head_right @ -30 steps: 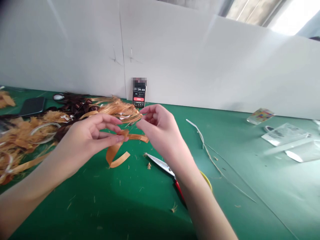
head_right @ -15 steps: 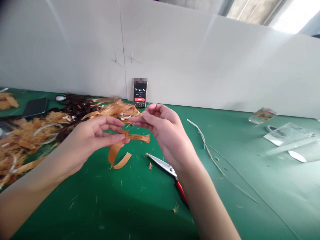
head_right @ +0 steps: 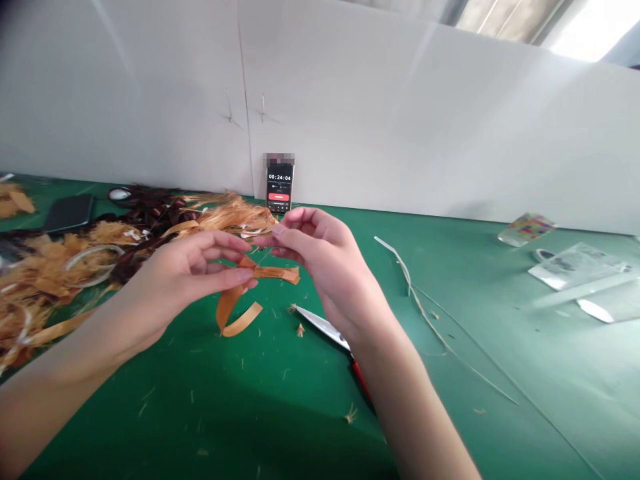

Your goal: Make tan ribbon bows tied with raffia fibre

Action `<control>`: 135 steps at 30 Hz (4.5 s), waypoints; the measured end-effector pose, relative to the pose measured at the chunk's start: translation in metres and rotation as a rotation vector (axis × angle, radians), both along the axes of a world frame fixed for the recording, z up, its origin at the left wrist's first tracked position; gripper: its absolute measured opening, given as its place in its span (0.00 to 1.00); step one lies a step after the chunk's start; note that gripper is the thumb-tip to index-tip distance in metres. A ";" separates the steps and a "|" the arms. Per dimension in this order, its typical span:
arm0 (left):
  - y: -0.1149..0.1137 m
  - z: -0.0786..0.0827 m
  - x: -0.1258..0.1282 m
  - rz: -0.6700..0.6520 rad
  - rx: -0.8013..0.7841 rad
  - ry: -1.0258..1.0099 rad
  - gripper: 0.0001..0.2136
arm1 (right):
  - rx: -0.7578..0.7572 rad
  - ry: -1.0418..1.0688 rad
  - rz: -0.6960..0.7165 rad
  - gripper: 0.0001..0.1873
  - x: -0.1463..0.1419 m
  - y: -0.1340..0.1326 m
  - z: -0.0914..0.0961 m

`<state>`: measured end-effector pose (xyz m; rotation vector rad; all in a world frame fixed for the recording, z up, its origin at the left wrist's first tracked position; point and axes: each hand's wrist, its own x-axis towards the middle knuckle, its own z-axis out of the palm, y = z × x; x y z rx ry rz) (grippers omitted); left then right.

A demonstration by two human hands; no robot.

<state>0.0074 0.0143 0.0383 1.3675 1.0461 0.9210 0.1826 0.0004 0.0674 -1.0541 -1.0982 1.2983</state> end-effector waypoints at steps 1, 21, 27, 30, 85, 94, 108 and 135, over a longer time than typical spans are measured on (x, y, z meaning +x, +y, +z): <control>0.000 0.000 0.000 -0.011 0.001 -0.004 0.12 | -0.010 -0.015 0.016 0.07 0.000 0.000 0.000; -0.005 0.004 0.005 0.054 0.124 0.185 0.07 | -0.043 -0.009 0.030 0.06 0.001 -0.006 0.007; -0.005 0.002 0.005 0.072 0.211 0.198 0.06 | -0.064 -0.003 0.027 0.06 -0.002 -0.009 0.008; -0.005 0.003 0.006 0.079 0.192 0.207 0.09 | -0.066 -0.008 0.031 0.06 -0.003 -0.010 0.010; -0.027 -0.039 0.003 0.046 0.236 0.324 0.06 | 0.045 0.142 0.032 0.09 0.025 -0.037 -0.044; -0.022 -0.048 0.001 0.019 0.135 0.181 0.02 | 0.107 -0.952 -0.205 0.14 0.029 -0.042 -0.074; -0.013 -0.072 0.000 0.019 0.132 0.124 0.04 | 0.316 -0.241 -0.182 0.22 0.034 -0.021 -0.096; -0.004 -0.061 -0.001 0.058 0.327 0.216 0.02 | -0.143 -0.227 0.557 0.27 0.029 -0.021 -0.070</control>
